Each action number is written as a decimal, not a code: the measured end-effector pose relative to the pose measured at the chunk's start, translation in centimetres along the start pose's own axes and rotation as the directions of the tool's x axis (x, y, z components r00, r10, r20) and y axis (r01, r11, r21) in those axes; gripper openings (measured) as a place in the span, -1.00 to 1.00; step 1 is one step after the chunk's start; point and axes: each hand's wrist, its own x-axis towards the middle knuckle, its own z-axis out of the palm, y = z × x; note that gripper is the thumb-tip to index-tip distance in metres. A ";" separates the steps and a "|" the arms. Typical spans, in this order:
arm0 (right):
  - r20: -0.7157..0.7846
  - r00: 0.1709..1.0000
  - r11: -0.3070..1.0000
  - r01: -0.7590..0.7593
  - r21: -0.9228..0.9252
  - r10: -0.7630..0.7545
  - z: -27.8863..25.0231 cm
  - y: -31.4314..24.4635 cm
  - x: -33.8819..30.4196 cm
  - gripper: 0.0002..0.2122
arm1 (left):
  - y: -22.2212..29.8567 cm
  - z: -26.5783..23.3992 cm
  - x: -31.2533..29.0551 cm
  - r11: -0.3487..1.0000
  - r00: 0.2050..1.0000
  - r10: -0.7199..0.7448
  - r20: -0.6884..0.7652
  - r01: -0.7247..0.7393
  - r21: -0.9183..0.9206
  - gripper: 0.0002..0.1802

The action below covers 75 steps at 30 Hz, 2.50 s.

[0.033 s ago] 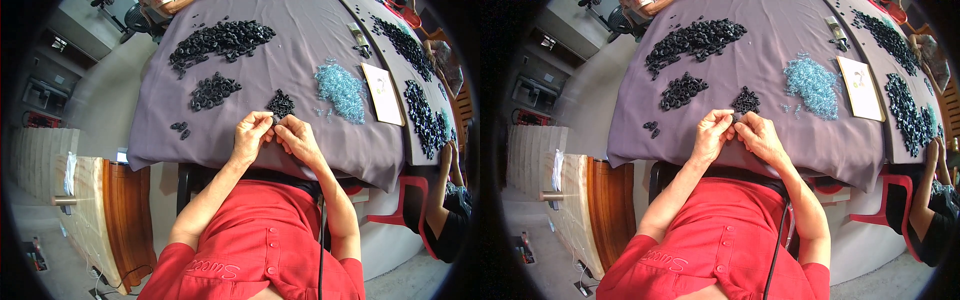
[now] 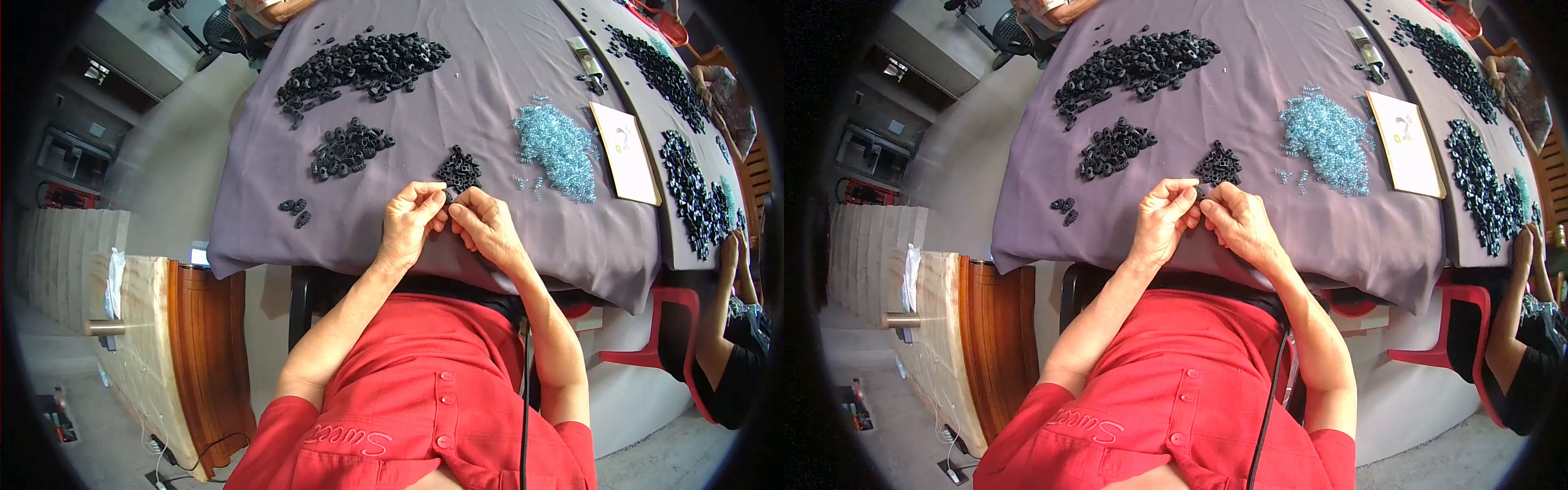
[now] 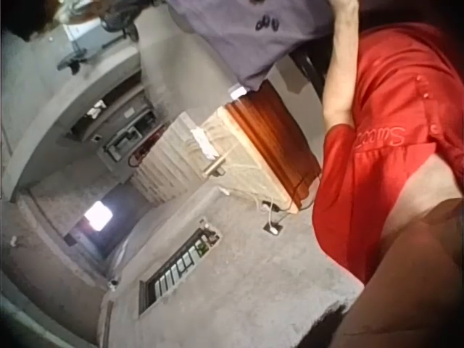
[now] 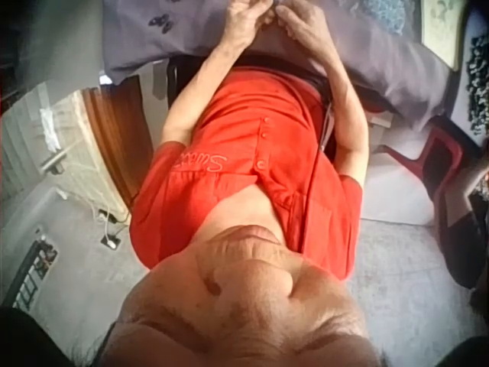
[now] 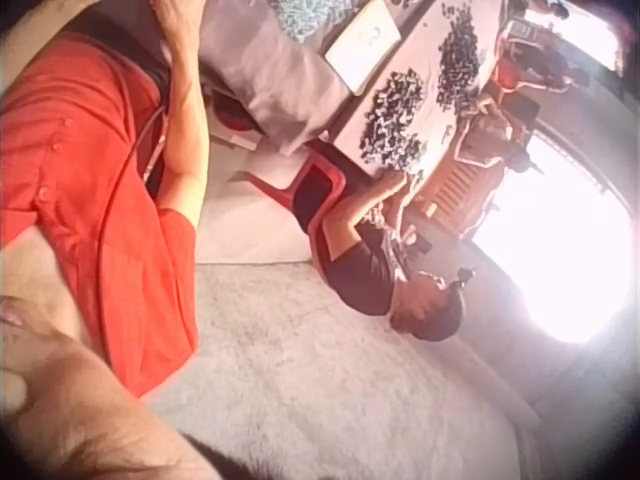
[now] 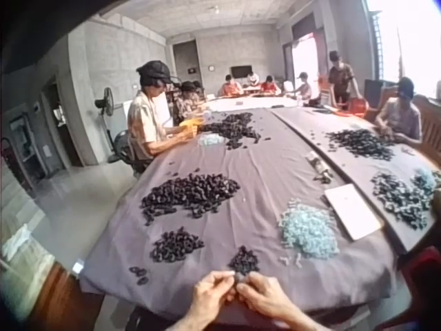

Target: Sorting and inspecting small black plastic components on a table.

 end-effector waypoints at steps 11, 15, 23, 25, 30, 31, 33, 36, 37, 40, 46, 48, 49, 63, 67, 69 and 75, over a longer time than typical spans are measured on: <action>-0.090 0.988 0.971 0.106 -0.215 -0.128 0.4 0.4 0.0 -0.85 | -1.1 -0.2 -0.1 0.939 0.977 0.215 0.009 -0.209 0.273 -0.85; -0.127 0.980 0.955 0.117 -0.272 -0.156 0.7 0.2 -0.1 -0.86 | -1.2 -0.1 -0.3 0.893 0.957 0.289 0.014 -0.275 0.357 -0.87; -0.080 0.975 0.952 0.181 -0.246 -0.206 0.7 0.7 -0.1 -0.86 | -0.8 -0.1 -0.4 0.919 0.970 0.241 0.006 -0.231 0.321 -0.87; -0.068 0.989 0.979 0.121 -0.167 -0.134 0.8 0.8 0.0 -0.86 | -0.6 -0.1 -0.4 0.961 0.985 0.167 -0.033 -0.155 0.227 -0.86; -0.044 0.995 0.994 0.091 -0.055 -0.094 0.8 0.7 0.0 -0.86 | -0.7 -0.3 -0.2 0.981 0.993 0.119 -0.026 -0.114 0.155 -0.86; -0.045 0.994 0.994 0.101 -0.040 -0.103 0.8 0.8 -0.1 -0.85 | -0.7 -0.2 -0.1 0.983 0.992 0.126 -0.030 -0.120 0.138 -0.86; -0.065 0.995 0.997 0.067 -0.032 -0.069 0.9 0.6 0.0 -0.85 | -0.7 -0.1 0.0 0.984 0.991 0.122 -0.052 -0.114 0.137 -0.87; -0.075 0.997 1.000 0.006 -0.022 -0.007 0.9 0.1 0.0 -0.85 | -0.6 -0.1 0.0 0.989 0.991 0.109 -0.071 -0.101 0.112 -0.87; -0.065 0.998 1.000 -0.021 -0.021 0.020 0.9 0.0 0.0 -0.84 | -0.6 -0.1 0.0 0.992 0.993 0.099 -0.070 -0.093 0.087 -0.87; -0.060 0.998 0.999 -0.002 -0.050 -0.001 0.8 0.2 0.0 -0.84 | -0.7 -0.1 0.0 0.980 0.990 0.133 -0.050 -0.124 0.155 -0.87; -0.096 0.992 0.981 0.069 -0.180 -0.088 0.9 0.4 0.1 -0.86 | -1.2 -0.2 -0.1 0.940 0.973 0.230 -0.034 -0.213 0.266 -0.87; -0.092 0.989 0.975 0.098 -0.197 -0.118 0.8 0.6 0.1 -0.86 | -1.1 -0.3 -0.2 0.925 0.967 0.254 -0.018 -0.238 0.295 -0.86; -0.088 0.985 0.968 0.126 -0.217 -0.148 0.7 0.7 0.1 -0.86 | -1.1 -0.2 -0.2 0.909 0.960 0.279 -0.001 -0.264 0.322 -0.86; -0.123 0.971 0.964 0.180 -0.194 -0.206 1.5 1.2 -0.1 -0.85 | -0.2 -0.2 -0.2 0.971 0.985 0.168 -0.048 -0.156 0.183 -0.87; -0.108 0.983 0.981 0.136 -0.138 -0.151 1.2 1.0 -0.2 -0.88 | 0.4 -0.7 0.1 0.999 1.000 0.018 0.002 -0.018 -0.033 -0.77; -0.125 0.968 0.966 0.195 -0.171 -0.217 1.1 0.9 -0.2 -0.86 | 1.0 -0.7 0.0 0.999 1.000 -0.005 0.021 0.006 -0.048 -0.73; 0.002 0.918 0.917 0.395 -0.057 -0.396 0.6 1.5 0.4 -0.62 | 1.8 -0.5 0.1 0.996 0.987 -0.086 0.136 0.085 0.010 -0.66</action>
